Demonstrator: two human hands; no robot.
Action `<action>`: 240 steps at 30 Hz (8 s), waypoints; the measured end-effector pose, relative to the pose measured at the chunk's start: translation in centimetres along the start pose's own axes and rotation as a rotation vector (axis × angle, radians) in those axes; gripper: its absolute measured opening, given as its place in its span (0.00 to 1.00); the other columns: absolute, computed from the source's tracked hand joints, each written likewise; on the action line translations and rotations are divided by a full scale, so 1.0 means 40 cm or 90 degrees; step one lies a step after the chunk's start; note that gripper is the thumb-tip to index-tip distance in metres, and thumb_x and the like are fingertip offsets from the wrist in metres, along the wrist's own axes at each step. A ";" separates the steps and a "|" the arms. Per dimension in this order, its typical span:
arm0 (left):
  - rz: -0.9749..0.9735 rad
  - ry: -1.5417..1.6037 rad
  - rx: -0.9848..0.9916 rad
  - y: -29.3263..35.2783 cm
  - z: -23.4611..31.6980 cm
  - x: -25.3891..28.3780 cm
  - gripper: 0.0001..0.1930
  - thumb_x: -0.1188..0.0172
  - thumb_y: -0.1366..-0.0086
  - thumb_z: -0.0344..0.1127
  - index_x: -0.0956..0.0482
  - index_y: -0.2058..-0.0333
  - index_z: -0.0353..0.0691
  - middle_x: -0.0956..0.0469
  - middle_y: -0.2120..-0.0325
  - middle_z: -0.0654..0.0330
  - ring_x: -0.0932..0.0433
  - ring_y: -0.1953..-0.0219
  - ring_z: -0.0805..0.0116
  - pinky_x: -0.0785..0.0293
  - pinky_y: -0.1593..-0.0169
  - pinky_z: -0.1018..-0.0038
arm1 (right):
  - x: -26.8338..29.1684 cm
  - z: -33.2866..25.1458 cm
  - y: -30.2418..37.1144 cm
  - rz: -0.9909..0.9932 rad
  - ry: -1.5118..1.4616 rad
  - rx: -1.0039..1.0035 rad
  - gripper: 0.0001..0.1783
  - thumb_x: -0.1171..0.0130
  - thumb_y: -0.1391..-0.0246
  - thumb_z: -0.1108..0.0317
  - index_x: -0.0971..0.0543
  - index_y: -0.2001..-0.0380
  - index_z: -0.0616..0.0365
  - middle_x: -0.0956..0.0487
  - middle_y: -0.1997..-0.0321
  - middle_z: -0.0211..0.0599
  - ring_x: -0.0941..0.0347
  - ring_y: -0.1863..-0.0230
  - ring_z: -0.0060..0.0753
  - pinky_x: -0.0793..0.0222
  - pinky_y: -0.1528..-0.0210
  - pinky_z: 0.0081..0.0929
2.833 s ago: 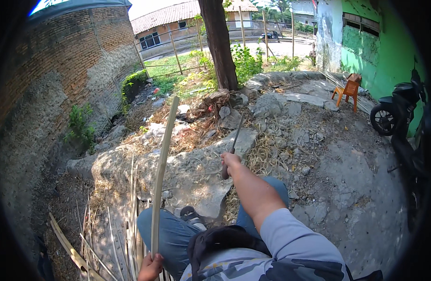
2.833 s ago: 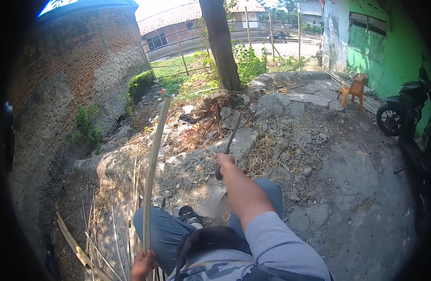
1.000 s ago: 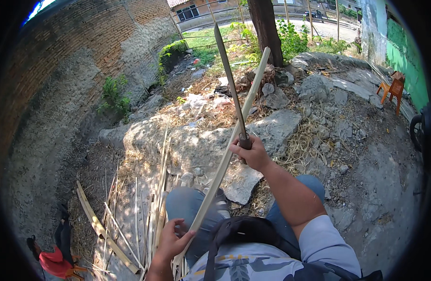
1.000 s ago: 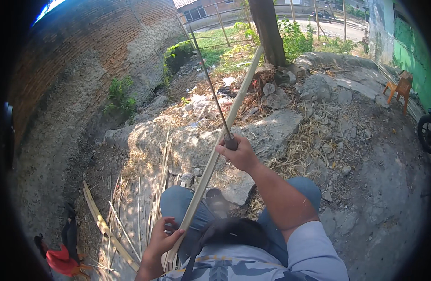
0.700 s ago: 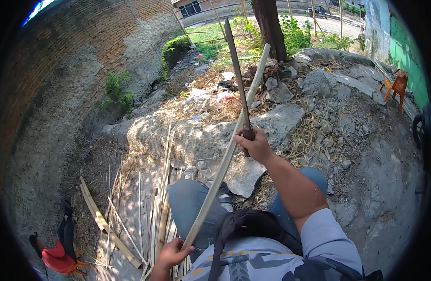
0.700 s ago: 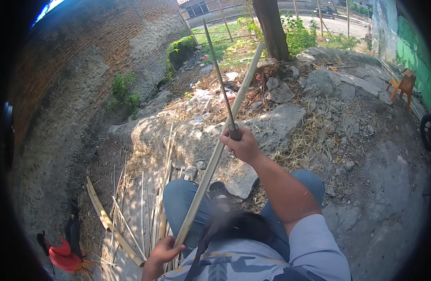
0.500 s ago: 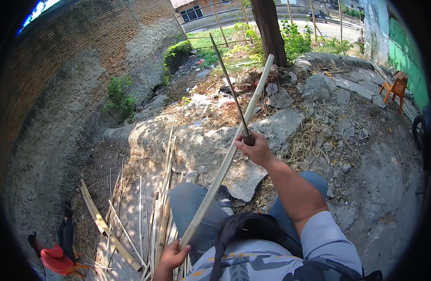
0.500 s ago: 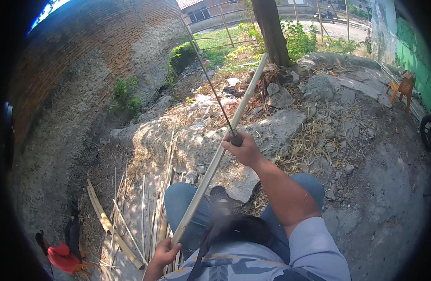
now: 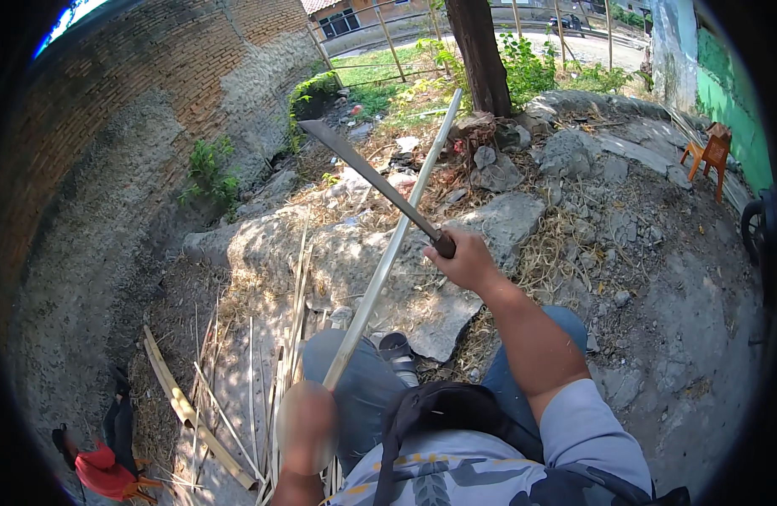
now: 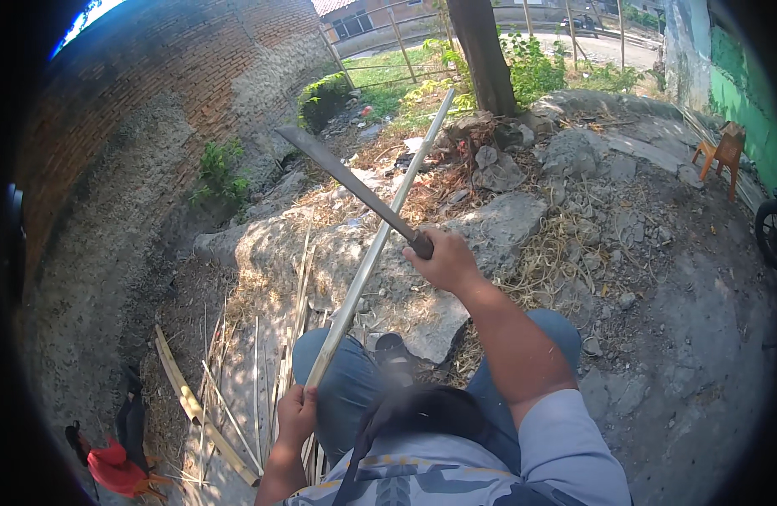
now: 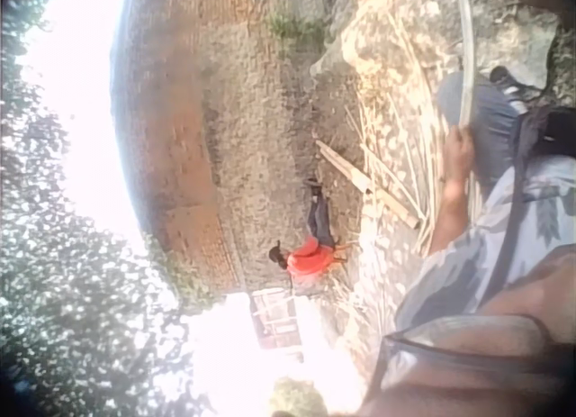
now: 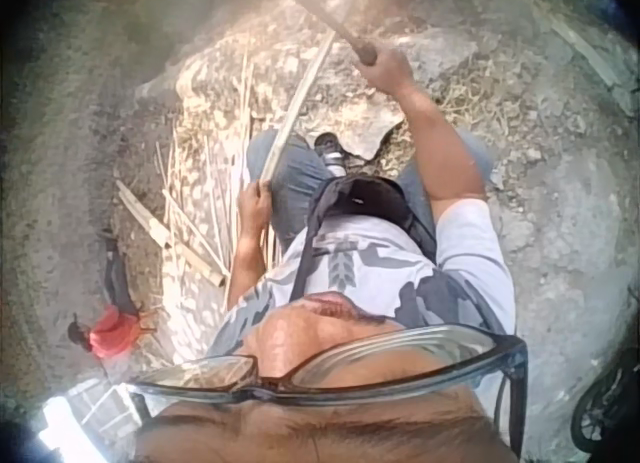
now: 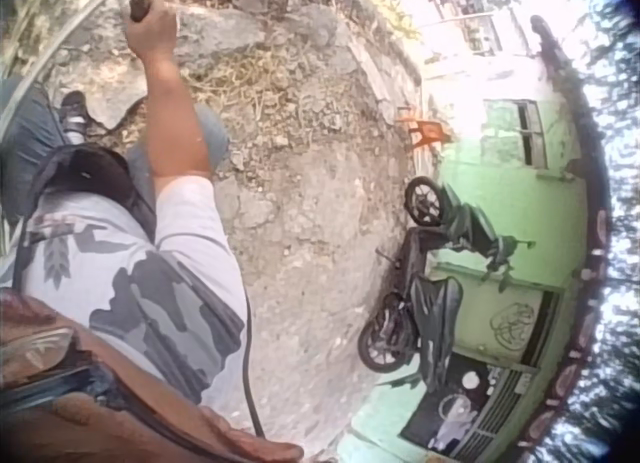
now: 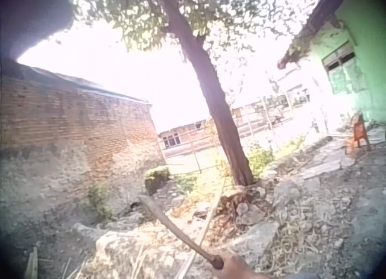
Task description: The person scrapes and shaves a bamboo strip using a machete.
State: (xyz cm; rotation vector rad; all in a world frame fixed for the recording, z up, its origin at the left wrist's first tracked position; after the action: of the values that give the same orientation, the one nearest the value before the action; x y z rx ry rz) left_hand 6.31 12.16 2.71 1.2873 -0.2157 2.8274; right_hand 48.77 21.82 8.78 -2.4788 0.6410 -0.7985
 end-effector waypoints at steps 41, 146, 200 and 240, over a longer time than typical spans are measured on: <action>0.039 0.008 0.033 -0.040 -0.029 -0.020 0.21 0.33 0.34 0.51 0.21 0.71 0.35 0.26 0.85 0.58 0.29 0.81 0.70 0.33 0.75 0.68 | -0.190 -0.023 0.060 -0.316 0.305 0.133 0.11 0.33 0.54 0.62 0.22 0.68 0.51 0.18 0.71 0.39 0.18 0.63 0.49 0.24 0.59 0.47; 0.056 -0.114 -0.013 -0.027 0.014 -0.021 0.23 0.36 0.33 0.53 0.25 0.74 0.37 0.26 0.83 0.48 0.24 0.79 0.45 0.32 0.73 0.56 | -0.282 -0.110 0.140 -0.491 0.279 0.173 0.09 0.36 0.55 0.64 0.20 0.67 0.48 0.17 0.71 0.39 0.18 0.65 0.50 0.24 0.60 0.47; -0.015 -0.018 -0.004 -0.058 0.005 -0.025 0.18 0.37 0.31 0.46 0.22 0.70 0.35 0.25 0.83 0.51 0.25 0.82 0.57 0.32 0.74 0.62 | -0.167 0.034 0.064 -0.297 0.306 0.014 0.09 0.35 0.54 0.64 0.20 0.67 0.48 0.17 0.68 0.40 0.18 0.61 0.49 0.24 0.59 0.48; 0.024 0.115 0.002 -0.059 -0.088 -0.041 0.24 0.53 0.21 0.46 0.27 0.74 0.35 0.33 0.85 0.62 0.35 0.80 0.73 0.39 0.75 0.69 | -0.114 0.108 0.022 -0.246 0.210 -0.036 0.09 0.35 0.54 0.64 0.20 0.68 0.51 0.17 0.69 0.43 0.18 0.62 0.52 0.24 0.57 0.48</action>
State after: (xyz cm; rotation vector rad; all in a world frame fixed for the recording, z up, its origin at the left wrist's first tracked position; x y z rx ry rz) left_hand 4.97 15.02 -0.54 1.0295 -0.2328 2.9539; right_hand 47.92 24.82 3.26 -2.5811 0.2907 -1.3708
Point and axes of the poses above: each hand's wrist, its own y-axis away from the middle knuckle, its own x-axis out of the back of the hand, z = x × y, the point moved 9 cm from there along -y, towards the middle knuckle
